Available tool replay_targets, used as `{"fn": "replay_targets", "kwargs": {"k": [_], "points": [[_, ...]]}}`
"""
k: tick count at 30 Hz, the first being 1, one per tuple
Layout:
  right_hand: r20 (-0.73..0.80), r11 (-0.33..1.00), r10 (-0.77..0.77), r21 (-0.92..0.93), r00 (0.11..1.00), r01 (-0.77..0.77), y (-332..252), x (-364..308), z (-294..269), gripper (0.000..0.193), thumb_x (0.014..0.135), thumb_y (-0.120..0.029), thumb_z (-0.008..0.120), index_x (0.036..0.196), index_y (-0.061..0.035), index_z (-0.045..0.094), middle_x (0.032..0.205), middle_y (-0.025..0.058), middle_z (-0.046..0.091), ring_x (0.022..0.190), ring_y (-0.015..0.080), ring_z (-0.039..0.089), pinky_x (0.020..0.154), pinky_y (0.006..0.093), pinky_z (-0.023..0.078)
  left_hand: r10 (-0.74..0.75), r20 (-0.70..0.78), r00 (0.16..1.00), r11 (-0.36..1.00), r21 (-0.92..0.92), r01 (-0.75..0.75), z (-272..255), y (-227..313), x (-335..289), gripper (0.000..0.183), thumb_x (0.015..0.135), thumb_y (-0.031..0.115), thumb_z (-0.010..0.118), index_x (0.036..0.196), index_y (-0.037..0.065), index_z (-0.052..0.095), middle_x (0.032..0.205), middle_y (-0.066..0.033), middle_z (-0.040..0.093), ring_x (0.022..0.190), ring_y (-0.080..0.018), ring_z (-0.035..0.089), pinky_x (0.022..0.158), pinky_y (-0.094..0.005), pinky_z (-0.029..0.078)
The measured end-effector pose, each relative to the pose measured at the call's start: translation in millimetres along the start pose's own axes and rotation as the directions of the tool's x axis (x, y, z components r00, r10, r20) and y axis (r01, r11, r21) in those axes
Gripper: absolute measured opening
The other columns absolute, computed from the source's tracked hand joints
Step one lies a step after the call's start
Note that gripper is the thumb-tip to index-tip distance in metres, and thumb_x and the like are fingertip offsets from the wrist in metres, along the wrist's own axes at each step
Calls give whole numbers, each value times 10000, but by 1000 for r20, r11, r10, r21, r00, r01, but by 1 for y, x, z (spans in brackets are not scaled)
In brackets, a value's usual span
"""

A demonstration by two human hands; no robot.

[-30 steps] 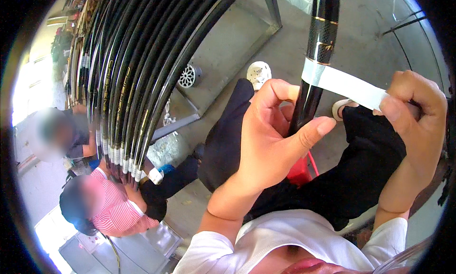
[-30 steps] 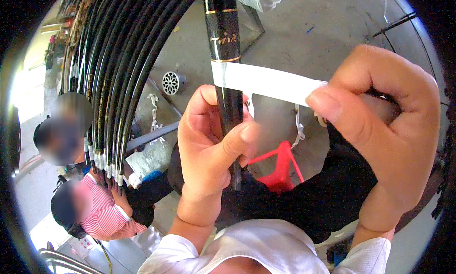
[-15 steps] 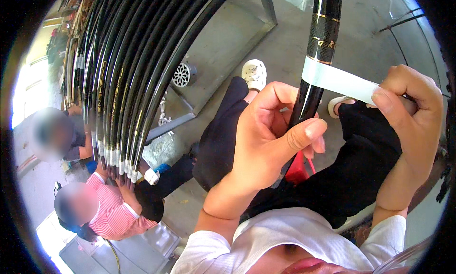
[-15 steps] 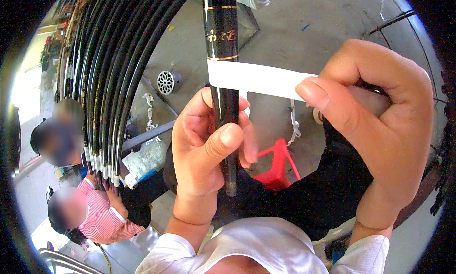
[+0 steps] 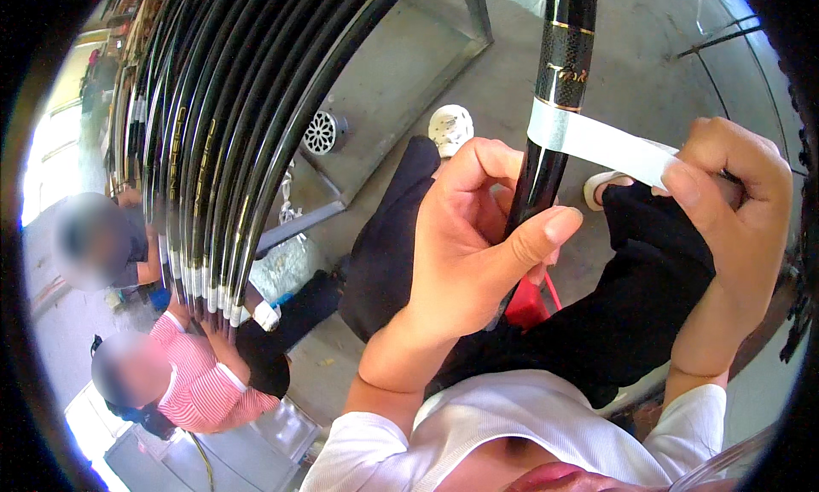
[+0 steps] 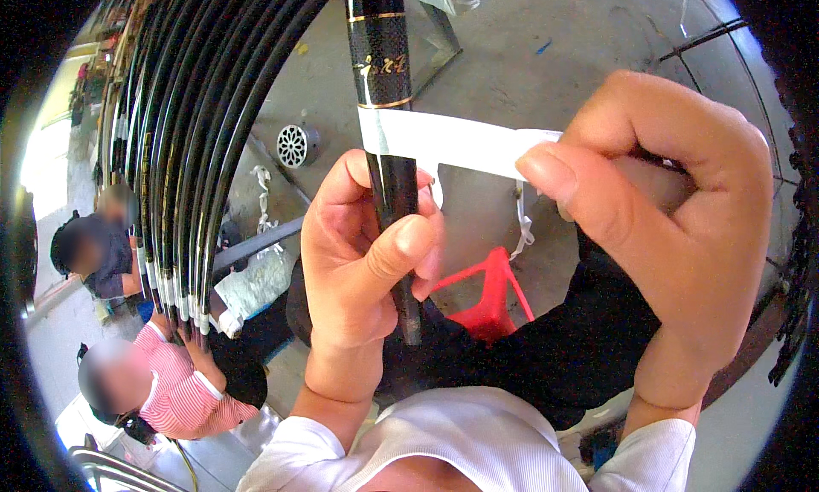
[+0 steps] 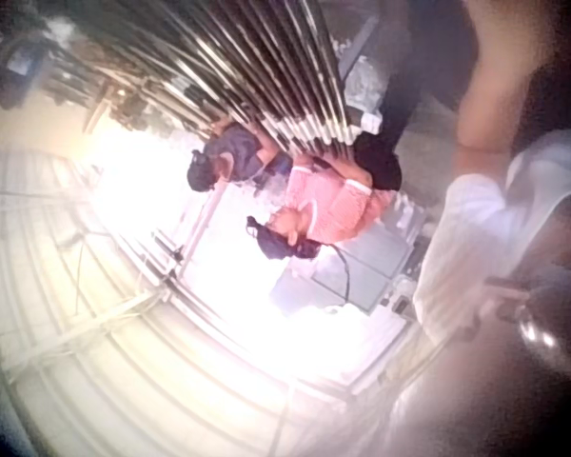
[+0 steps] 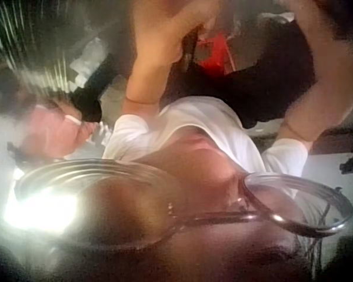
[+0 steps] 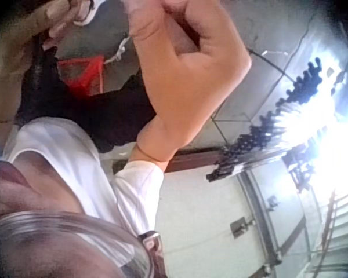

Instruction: The person applies white labels to long black rods, wrapping the labels around the rods by hand and then placing each finished rod onto a stack on a table.

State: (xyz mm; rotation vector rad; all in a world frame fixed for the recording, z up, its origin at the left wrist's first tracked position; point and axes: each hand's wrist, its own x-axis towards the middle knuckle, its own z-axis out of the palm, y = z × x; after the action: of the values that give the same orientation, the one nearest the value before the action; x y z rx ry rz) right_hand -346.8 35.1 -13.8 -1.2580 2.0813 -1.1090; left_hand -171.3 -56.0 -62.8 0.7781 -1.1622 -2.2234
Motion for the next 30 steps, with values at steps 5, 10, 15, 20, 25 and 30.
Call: {"fn": "replay_targets", "kwargs": {"k": [5,10,15,20,25,30], "points": [[-31,983,-181,10,983,182,-3,-7,3,252,689,-185,646,596,-14,486,535,24,444,464,95,347,453,261,200,26,-69,997,996,92,-20,-1,-3,2,307,738,61,723,910,32,470,767,-50,541,491,-82,475,398,-205,367],[-25,989,-139,-64,990,137,-2,-5,3,241,695,-172,640,593,-18,486,536,22,446,463,91,342,454,259,189,-38,-80,996,999,16,39,-2,-2,0,299,735,66,726,900,28,480,765,-57,551,494,-92,494,395,-211,385],[-43,996,-26,-87,999,22,3,0,1,242,722,-160,636,600,-23,479,551,6,419,484,69,322,465,251,185,-107,-14,994,991,-76,106,4,3,-1,341,755,167,719,947,-10,499,729,-64,554,478,-110,508,392,-218,402],[-30,997,26,68,999,-24,6,2,10,242,749,-155,630,607,-30,481,559,-9,404,498,60,311,471,241,189,-131,32,991,986,-97,134,0,2,-3,399,773,250,702,976,-31,505,718,-88,569,476,-128,526,402,-220,415],[-32,996,16,91,999,-13,5,3,6,255,767,-169,635,614,-30,487,559,-16,407,501,50,311,467,236,189,-111,86,990,990,-72,117,4,3,-2,442,789,299,681,995,-52,508,746,-101,584,477,-136,538,416,-215,421],[-20,995,8,96,1000,-6,8,5,11,270,775,-183,648,619,-27,493,558,-21,401,497,47,308,459,236,188,-135,99,986,979,-139,148,5,1,-5,488,808,318,659,1043,-79,500,719,-80,566,448,-113,499,391,-203,375]]}}
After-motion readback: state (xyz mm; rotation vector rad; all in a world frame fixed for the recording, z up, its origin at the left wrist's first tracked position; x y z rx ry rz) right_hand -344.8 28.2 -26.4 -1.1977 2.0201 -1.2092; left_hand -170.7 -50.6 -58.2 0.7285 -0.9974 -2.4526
